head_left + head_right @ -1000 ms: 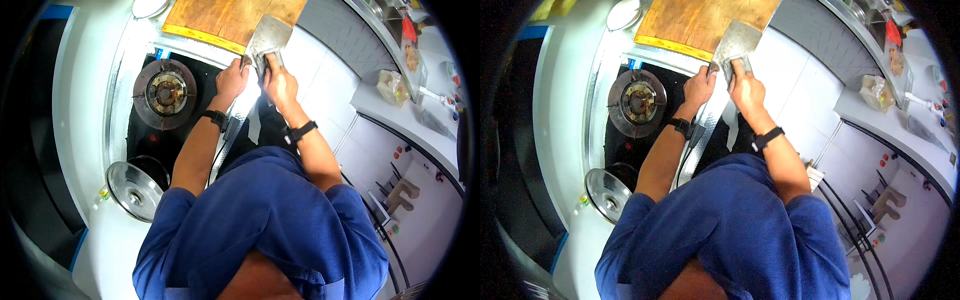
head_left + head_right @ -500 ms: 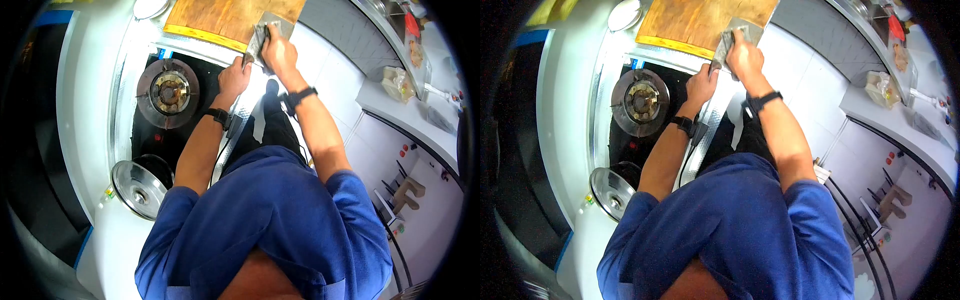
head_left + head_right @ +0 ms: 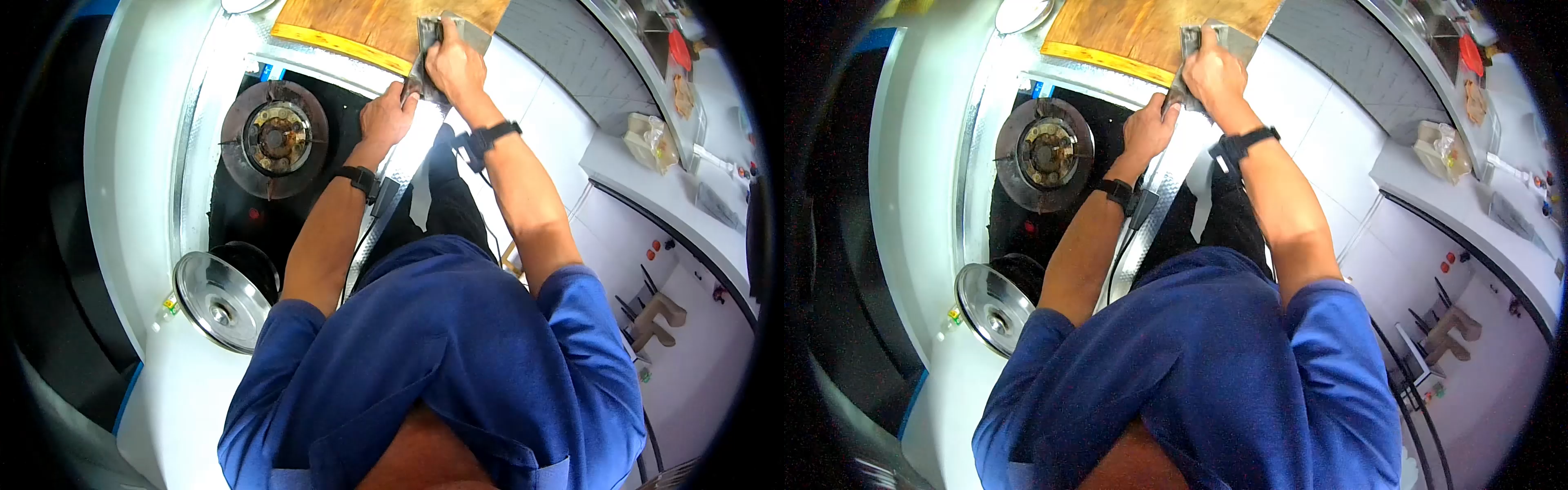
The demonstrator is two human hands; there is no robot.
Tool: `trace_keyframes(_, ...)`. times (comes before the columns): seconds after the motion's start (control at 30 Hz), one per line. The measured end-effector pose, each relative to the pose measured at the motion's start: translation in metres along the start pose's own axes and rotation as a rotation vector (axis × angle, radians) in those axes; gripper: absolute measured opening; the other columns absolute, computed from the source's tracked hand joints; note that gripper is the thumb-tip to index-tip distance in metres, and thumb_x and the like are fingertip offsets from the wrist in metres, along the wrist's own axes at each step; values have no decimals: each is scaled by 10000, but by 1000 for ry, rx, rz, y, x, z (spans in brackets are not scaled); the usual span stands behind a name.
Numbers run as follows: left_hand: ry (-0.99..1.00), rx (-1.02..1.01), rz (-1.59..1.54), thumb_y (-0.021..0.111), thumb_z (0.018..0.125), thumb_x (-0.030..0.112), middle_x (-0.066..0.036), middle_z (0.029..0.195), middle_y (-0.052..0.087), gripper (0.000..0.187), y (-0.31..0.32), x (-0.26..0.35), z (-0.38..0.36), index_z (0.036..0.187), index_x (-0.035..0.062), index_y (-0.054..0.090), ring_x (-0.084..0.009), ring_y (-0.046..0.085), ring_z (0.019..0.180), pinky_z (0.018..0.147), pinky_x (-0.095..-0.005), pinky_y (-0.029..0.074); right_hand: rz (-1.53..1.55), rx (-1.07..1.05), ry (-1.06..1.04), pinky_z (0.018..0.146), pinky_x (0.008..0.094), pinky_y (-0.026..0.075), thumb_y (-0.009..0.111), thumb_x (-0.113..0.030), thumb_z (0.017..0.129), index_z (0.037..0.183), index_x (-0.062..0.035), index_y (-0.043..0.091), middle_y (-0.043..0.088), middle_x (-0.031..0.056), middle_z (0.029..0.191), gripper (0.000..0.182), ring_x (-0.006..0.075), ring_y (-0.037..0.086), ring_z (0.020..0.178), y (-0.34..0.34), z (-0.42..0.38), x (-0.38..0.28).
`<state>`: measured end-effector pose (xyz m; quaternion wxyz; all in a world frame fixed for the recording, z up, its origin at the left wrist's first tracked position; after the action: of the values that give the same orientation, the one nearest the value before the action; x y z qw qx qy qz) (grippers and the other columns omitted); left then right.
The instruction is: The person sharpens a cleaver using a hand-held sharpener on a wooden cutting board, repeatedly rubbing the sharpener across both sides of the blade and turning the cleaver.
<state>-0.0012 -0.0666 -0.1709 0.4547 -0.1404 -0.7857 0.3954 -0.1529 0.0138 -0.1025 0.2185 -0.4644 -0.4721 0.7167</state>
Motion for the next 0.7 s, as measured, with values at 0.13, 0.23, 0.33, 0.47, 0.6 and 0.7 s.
trace_keyframes(0.13, 1, -10, -14, 552, 982, 487, -287, 901, 707, 422, -1, 3, 0, 1096, 82, 586, -495, 680, 900, 806, -587, 505, 51, -122, 21, 694, 566, 570, 563, -194, 911, 1408, -75, 496, 714, 288, 853, 516, 466, 706, 735, -11, -73, 4)
trace_keyframes(0.23, 20, 12, -26, 554, 978, 493, -281, 905, 711, 428, -2, 3, 1, 1093, 82, 596, -494, 680, 907, 815, -581, 507, 26, -74, -32, 681, 554, 569, 560, -180, 914, 1395, -63, 509, 715, 279, 844, 497, 457, 707, 726, -3, -50, 2)
trace_keyframes(0.33, -14, -2, -27, 556, 976, 489, -269, 913, 717, 424, -6, 5, 2, 1100, 87, 608, -481, 684, 914, 827, -569, 512, -9, -34, -48, 658, 552, 566, 559, -200, 924, 1356, -86, 550, 718, 274, 837, 447, 463, 701, 717, -5, -5, -13)
trace_keyframes(0.47, -1, 23, -77, 574, 970, 465, -232, 946, 724, 400, -5, 1, 0, 1063, 78, 618, -456, 692, 908, 817, -554, 522, 24, -88, -99, 639, 544, 573, 579, -182, 918, 1377, -140, 554, 715, 280, 837, 462, 461, 705, 735, -15, -53, -6)
trace_keyframes(0.6, 11, 33, -97, 593, 961, 449, -202, 972, 729, 389, -6, 2, -2, 1028, 67, 621, -438, 699, 886, 793, -553, 531, 9, -131, -217, 666, 539, 577, 619, -177, 898, 1382, -163, 550, 710, 256, 846, 489, 437, 705, 733, -9, -65, -1)
trace_keyframes(0.7, -19, 15, -98, 594, 964, 460, -198, 986, 735, 398, -6, 1, -3, 1053, 74, 633, -427, 703, 913, 815, -546, 532, -19, -201, -372, 679, 561, 563, 596, -228, 933, 1369, -225, 561, 708, 247, 873, 437, 452, 692, 745, 0, -23, -18)
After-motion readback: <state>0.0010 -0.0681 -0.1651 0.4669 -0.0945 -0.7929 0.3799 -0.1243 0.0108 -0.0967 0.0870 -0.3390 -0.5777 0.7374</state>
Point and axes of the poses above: each hand's wrist, its own z-axis towards the middle knuckle, its own y-axis out of the palm, x = y × z, the point moved 9 cm from there along z, towards the middle knuckle
